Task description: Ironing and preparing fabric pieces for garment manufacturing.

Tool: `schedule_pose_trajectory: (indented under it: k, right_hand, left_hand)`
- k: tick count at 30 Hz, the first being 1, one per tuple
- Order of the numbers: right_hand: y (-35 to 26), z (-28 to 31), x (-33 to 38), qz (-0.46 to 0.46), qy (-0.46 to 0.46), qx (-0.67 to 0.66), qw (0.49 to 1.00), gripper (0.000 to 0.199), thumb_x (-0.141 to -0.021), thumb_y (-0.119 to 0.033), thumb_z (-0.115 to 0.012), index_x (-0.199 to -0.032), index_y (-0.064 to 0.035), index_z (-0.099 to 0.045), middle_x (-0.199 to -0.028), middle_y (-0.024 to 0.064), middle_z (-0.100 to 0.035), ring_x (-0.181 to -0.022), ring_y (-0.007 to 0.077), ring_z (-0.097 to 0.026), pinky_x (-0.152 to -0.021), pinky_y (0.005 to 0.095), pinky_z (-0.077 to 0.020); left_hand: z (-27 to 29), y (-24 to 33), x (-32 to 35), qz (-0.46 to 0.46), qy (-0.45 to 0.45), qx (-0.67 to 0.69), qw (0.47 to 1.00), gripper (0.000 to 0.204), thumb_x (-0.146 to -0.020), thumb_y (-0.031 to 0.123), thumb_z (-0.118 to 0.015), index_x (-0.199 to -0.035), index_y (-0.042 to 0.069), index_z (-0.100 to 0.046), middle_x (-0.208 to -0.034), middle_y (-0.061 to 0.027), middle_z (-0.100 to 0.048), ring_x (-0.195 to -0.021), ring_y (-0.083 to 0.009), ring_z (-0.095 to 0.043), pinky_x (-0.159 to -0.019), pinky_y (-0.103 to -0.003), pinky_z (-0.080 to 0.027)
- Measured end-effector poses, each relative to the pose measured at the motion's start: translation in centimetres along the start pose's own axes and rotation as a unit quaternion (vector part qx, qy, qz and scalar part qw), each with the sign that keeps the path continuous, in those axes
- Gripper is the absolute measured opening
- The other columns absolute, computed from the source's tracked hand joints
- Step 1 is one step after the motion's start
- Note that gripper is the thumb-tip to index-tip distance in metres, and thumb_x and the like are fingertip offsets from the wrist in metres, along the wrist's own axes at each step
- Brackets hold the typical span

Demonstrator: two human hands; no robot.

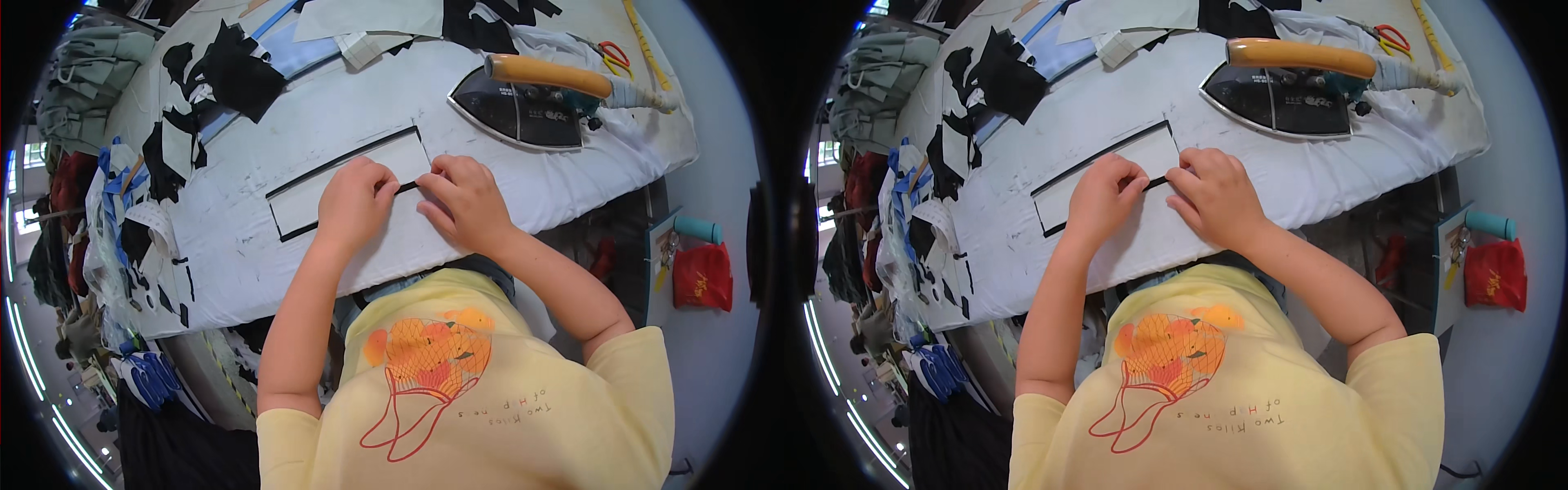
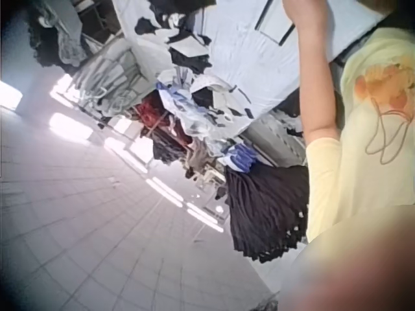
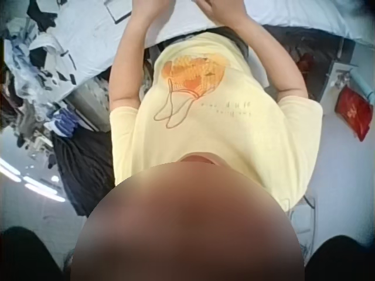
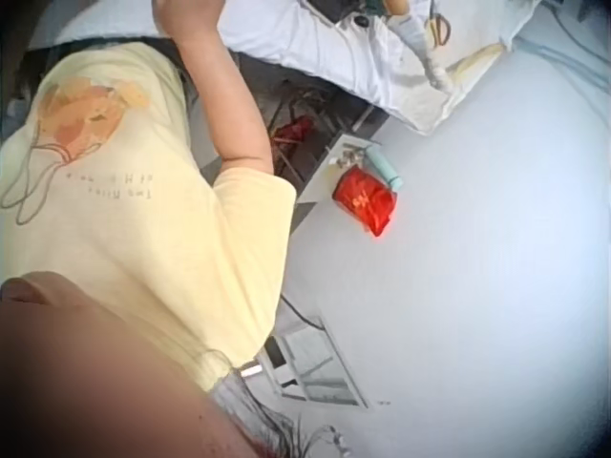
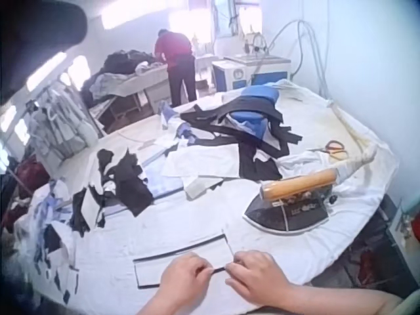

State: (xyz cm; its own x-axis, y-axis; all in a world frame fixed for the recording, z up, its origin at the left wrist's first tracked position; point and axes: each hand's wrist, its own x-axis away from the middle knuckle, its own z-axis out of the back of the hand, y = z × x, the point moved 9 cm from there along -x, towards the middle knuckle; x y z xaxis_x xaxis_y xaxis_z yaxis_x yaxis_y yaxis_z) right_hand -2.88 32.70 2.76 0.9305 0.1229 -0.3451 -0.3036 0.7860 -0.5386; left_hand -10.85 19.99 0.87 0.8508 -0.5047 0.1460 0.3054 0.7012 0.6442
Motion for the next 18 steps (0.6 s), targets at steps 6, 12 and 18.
schedule_pose_trajectory:
  k: [6, 12, 18]
  right_hand:
    - [0.3, -0.1, 0.1, -0.016, 0.015, -0.014, 1.0, 0.025, -0.077, -0.019, -0.074, -0.096, -0.0094, -0.061, -0.105, 0.0102, -0.056, -0.099, 0.0312, -0.055, -0.086, 0.0416, -0.0437]
    - [0.1, -0.3, -0.7, -0.012, 0.013, -0.016, 1.0, 0.022, -0.078, -0.017, -0.073, -0.091, -0.0084, -0.058, -0.099, 0.0087, -0.055, -0.094, 0.0305, -0.053, -0.081, 0.0418, -0.043]
    - [0.2, -0.5, -0.9, -0.023, 0.02, -0.025, 0.999, 0.019, -0.078, -0.017, -0.073, -0.086, -0.0079, -0.058, -0.096, 0.0082, -0.055, -0.09, 0.0303, -0.053, -0.078, 0.0413, -0.0435]
  left_hand:
    - [0.3, 0.5, 0.1, -0.022, 0.018, -0.007, 1.0, 0.009, -0.083, 0.016, -0.07, -0.08, 0.007, -0.07, -0.082, -0.0068, -0.062, -0.08, -0.0268, -0.061, -0.069, -0.039, -0.048]
    - [0.2, 0.2, -0.1, -0.023, 0.027, -0.003, 0.999, 0.007, -0.081, 0.015, -0.069, -0.079, 0.008, -0.07, -0.08, -0.006, -0.062, -0.078, -0.0261, -0.061, -0.066, -0.039, -0.049]
    - [0.1, 0.0, -0.1, -0.012, 0.044, 0.004, 0.999, 0.009, -0.08, 0.016, -0.068, -0.077, 0.008, -0.069, -0.08, -0.0061, -0.062, -0.078, -0.0264, -0.062, -0.067, -0.039, -0.049]
